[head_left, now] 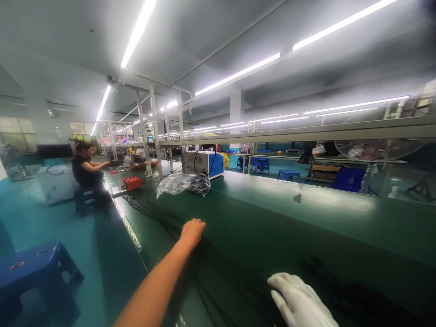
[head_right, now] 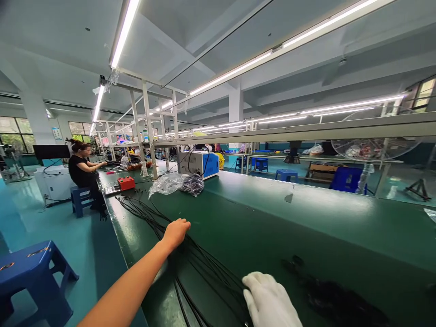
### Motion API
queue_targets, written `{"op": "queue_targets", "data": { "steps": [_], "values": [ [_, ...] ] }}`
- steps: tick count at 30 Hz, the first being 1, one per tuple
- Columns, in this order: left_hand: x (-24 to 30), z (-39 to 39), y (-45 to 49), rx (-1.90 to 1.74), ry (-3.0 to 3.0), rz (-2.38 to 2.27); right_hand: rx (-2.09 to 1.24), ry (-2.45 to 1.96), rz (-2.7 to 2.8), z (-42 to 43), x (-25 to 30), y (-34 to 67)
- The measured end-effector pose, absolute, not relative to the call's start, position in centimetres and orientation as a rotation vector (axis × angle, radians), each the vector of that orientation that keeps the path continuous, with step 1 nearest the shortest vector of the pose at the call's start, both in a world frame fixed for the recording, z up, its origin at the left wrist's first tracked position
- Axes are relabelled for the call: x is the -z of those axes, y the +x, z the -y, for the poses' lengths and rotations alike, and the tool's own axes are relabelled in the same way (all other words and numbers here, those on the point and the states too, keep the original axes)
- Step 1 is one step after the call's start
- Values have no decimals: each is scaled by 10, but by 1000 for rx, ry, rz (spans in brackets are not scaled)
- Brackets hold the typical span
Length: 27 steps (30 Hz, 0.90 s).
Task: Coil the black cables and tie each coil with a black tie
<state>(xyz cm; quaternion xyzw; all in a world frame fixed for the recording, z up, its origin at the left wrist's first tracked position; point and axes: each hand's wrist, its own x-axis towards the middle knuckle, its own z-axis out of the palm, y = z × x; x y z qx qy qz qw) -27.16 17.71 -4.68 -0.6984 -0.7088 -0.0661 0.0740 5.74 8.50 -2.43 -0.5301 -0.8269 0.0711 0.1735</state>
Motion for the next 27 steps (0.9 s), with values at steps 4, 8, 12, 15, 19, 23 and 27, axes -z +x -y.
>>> {"op": "queue_targets", "data": {
  "steps": [4, 8, 12, 15, 19, 23, 27],
  "values": [
    [47, -184, -266, 37, -2181, 2046, -166, -1588, 2481, -95, 3, 11],
    [53, -182, -269, 6, -2205, 1995, -179, -1680, 2477, -110, 12, -22],
    [58, -179, -272, 91, -2133, 2009, -236, -1788, 2431, -125, 29, -34],
    [61, -178, -273, 161, -2073, 2051, -385, -1917, 2331, -140, 27, -28],
    [64, -179, -274, 237, -2043, 2094, -503, -2007, 2260, -162, 15, -10],
    [63, -178, -280, 384, -1926, 2175, -585, -2055, 2278, -176, 8, 11],
    [55, -186, -288, 517, -1788, 2270, -902, -1868, 2429, -170, 9, 24]
  ]
}}
